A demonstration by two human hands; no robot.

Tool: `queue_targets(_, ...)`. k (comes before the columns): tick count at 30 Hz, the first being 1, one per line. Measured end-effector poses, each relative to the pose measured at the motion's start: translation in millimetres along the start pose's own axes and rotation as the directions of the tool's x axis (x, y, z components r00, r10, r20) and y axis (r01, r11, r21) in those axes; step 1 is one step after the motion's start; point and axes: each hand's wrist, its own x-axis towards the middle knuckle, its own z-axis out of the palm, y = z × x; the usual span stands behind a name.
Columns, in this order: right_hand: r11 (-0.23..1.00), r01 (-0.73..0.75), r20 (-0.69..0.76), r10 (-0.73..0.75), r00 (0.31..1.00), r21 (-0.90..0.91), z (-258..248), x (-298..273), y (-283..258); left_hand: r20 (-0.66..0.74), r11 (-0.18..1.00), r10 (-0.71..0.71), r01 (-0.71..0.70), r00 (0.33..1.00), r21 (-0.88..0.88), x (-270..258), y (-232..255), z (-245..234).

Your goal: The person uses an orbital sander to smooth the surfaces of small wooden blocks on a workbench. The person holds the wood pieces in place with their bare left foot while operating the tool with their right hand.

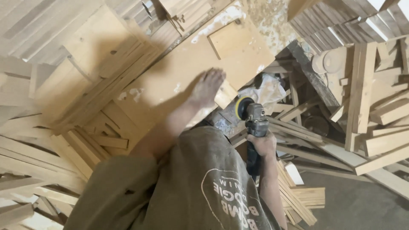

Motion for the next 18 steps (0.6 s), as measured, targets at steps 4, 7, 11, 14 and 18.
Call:
queue_targets(4, 0.998, 0.017, 0.025, -0.015, 1.000, -0.061, 3, -6, -17, 0.476, 0.979, 0.109, -0.011, 0.873, -0.204, 22, -38, -17)
queue_targets(7, 0.995, 0.062, 0.053, -0.058, 0.997, -0.080, 7, -1, -28, 0.467, 0.985, 0.090, -0.010, 0.880, -0.171, 3, -49, 11)
queue_targets(11, 0.969, 0.095, 0.160, -0.059, 0.985, -0.227, -4, -16, -74, 0.516, 0.982, -0.006, 0.101, 0.857, -0.157, -42, -44, 0)
queue_targets(14, 0.930, 0.159, 0.186, -0.100, 0.977, -0.331, -3, -17, -107, 0.579, 0.971, -0.069, 0.188, 0.813, -0.148, -41, -31, -18)
queue_targets(18, 0.907, 0.202, 0.240, -0.118, 0.964, -0.369, -1, 3, -155, 0.561, 0.978, -0.078, 0.173, 0.824, -0.117, -38, -31, -12)
